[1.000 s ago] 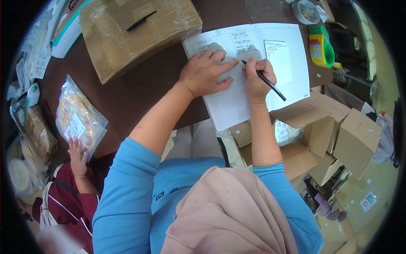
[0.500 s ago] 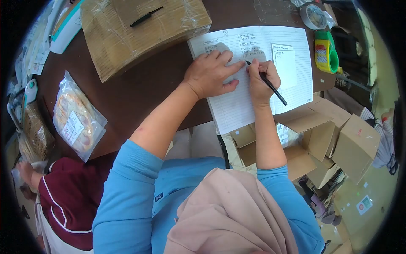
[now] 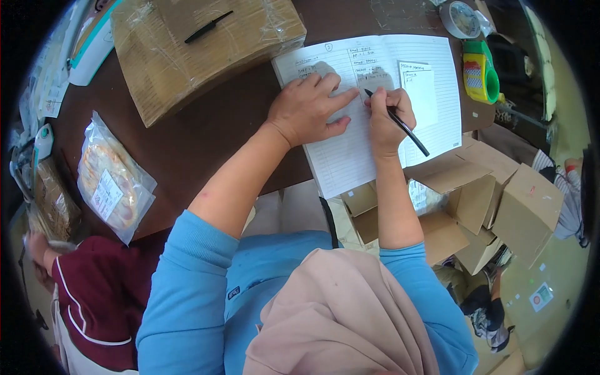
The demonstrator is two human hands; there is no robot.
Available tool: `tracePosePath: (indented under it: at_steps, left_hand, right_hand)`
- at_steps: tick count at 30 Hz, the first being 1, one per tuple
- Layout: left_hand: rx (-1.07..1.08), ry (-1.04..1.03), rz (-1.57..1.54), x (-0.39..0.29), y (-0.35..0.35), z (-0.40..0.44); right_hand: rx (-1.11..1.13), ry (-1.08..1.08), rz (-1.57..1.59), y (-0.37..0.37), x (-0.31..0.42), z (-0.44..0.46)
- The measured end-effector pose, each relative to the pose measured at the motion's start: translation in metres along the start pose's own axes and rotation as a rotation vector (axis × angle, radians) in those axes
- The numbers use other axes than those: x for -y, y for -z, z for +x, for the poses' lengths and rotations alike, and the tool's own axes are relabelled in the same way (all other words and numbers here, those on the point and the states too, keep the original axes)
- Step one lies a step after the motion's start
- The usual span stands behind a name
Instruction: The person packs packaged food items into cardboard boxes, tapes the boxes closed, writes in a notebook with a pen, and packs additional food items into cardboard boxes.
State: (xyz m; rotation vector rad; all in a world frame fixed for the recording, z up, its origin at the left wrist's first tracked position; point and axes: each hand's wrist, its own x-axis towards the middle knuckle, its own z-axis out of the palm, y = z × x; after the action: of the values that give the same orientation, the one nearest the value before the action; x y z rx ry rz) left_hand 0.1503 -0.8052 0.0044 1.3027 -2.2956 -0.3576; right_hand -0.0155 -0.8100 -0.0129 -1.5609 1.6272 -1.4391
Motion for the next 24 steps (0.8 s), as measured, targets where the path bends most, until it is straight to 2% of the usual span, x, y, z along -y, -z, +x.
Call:
tracePosePath:
  at_steps: [2, 4, 8, 10, 24]
  left_hand:
    - [0.003, 0.004, -0.003, 0.000, 0.000, 0.001]
    - [0.004, 0.003, -0.006, 0.000, 0.000, 0.000]
    - [-0.005, -0.001, 0.000, 0.001, 0.000, 0.000]
    - [0.006, -0.005, 0.001, 0.002, -0.001, 0.000]
    - [0.009, -0.006, 0.002, 0.001, 0.001, 0.000]
  right_hand:
    - [-0.023, -0.054, 0.072, 0.000, -0.001, 0.000]
    - [0.007, 0.004, -0.037, 0.001, -0.007, 0.000]
    - [0.005, -0.028, -0.001, -0.001, -0.005, 0.001]
    - [0.034, 0.063, -0.104, 0.002, -0.009, 0.001]
    - [0.000, 0.026, -0.076, 0.001, -0.008, -0.001]
